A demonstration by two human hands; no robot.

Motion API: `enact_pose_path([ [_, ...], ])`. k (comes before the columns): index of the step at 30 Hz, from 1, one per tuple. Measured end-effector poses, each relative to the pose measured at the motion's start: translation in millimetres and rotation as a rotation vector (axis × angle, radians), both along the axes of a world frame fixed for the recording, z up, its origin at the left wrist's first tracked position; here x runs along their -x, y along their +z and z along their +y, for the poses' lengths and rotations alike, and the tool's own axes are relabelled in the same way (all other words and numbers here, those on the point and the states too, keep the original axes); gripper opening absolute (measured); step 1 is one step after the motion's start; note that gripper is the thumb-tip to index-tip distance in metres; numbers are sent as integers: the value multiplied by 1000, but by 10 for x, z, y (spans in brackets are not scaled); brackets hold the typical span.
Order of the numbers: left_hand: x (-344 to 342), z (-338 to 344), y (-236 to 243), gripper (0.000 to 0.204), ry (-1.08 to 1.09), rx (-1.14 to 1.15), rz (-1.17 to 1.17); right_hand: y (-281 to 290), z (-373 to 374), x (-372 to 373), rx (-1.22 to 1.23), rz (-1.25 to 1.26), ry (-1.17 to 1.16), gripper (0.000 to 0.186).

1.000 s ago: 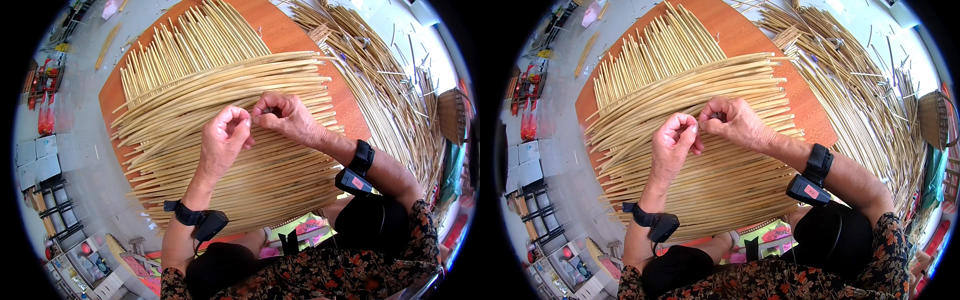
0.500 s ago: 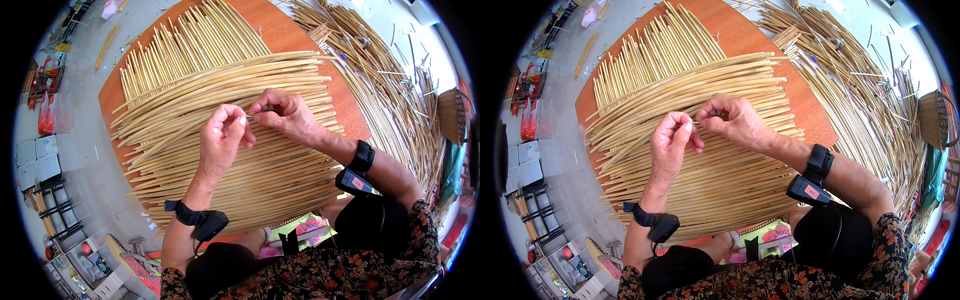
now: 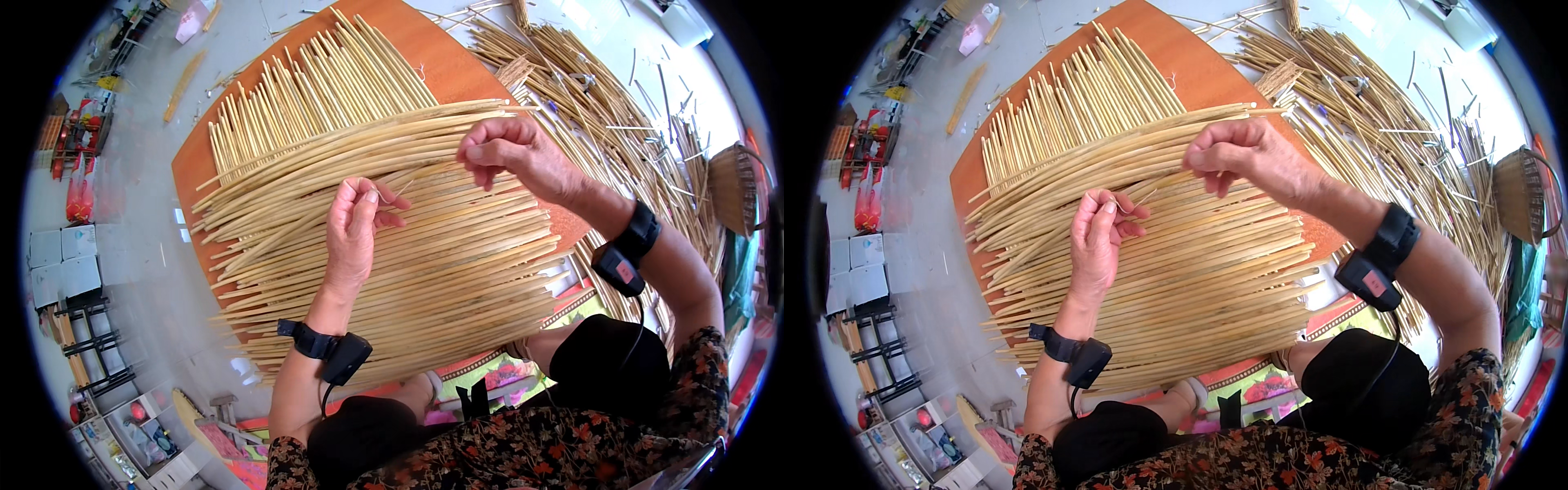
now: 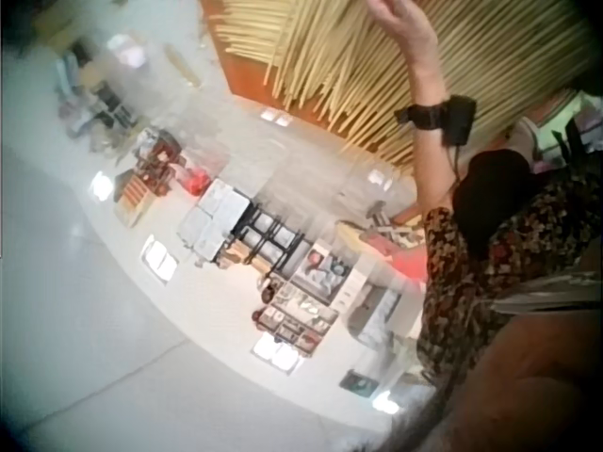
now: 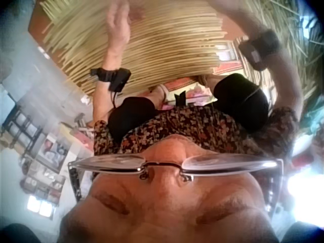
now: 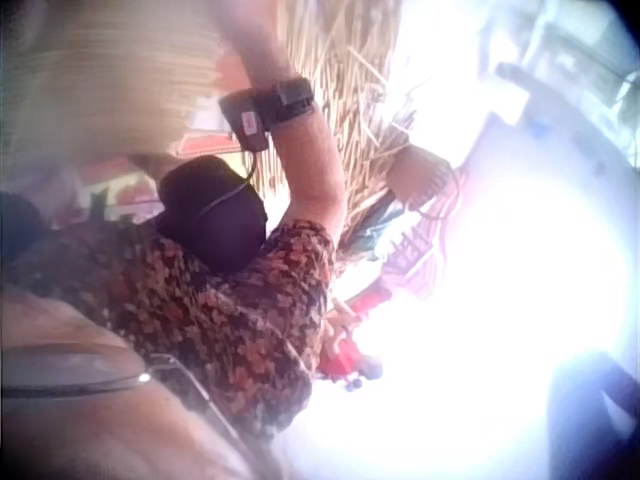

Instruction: The person weaves bamboo sticks together by threading a white string through small holes in the sticks using a needle, occasionally trimming the string with shears.

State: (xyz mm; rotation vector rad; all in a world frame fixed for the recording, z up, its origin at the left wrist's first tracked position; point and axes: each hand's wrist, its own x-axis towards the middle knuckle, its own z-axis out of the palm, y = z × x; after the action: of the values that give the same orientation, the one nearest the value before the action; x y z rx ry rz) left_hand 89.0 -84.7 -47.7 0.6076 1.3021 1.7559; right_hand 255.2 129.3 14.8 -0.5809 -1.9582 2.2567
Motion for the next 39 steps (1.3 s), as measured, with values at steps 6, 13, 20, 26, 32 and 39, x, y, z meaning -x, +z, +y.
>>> enact_pose_path([
  [6, 24, -12, -45, 9, -21, 38, 92, 321, 407, -468, -24, -184, 82, 29],
  [13, 83, 47, -114, 10, -73, 114, 94, 887, 577, -1358, -115, -202, 55, 40],
  [20, 120, 26, -83, 8, -115, 162, 57, 1148, 411, -2516, -289, -325, -55, 45],
  [26, 130, 32, -22, 6, -147, 240, 33, 521, -339, -3429, -212, -657, -220, 42],
  [32, 285, -10, -83, 6, -109, 282, -29, 236, -1141, -3684, 367, -439, -263, 46],
  [39, 113, 29, -96, 7, -71, 288, -20, 1044, -1507, -3661, 307, -314, -370, 40],
])
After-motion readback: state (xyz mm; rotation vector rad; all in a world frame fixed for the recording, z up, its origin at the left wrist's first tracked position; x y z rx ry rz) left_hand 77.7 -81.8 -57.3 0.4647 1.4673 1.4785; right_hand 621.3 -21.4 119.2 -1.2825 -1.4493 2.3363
